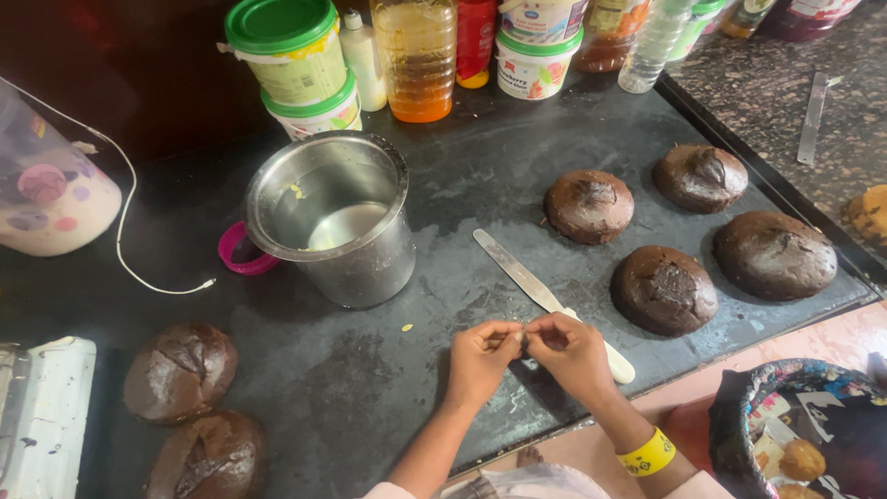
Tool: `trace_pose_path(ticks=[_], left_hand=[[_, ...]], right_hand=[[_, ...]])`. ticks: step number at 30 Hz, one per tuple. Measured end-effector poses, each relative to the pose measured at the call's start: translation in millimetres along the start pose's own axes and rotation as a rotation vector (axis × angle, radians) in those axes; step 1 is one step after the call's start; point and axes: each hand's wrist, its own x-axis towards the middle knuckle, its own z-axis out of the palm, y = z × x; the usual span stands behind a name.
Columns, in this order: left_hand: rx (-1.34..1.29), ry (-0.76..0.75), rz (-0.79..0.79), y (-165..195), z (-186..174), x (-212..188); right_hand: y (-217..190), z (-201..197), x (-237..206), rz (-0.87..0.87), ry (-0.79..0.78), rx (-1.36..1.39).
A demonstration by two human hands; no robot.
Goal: The person retrieves a metal pot from a water dispenser and fills it with water. They then return to a counter and use a knife to cut small yellow seeds, placing the cut pieces into the pot.
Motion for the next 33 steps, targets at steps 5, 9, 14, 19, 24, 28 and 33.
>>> trace_pose_path(ticks=[5,9,14,19,24,28,33], left_hand=[[0.054,0.038,0.071,3,4,-3],[0.052,0.05,0.053,6,5,-4],[0.092,0.055,0.124,15,7,-5],[0.317,0.081,0.206,29,8,-11],[0.406,0.068,0.264,37,8,-11],[0.467,0.056,0.363,38,8,-10],[0.577,0.078,0.402,41,7,-11]], right_hand=[[-1,2,-1,-0.056,0.001,0.003],[-3,1,1,0.005,-0.023,0.052],[-5,0,3,0.005,-0.029,-0.026],[-6,0,0,-0.123,-0.021,-0.265],[-7,-1,3,-0.117,-0.043,-0.325],[-6,-4,5,-0.093,-0.046,-0.31],[-6,-6,4,-0.249,-0.019,-0.324]])
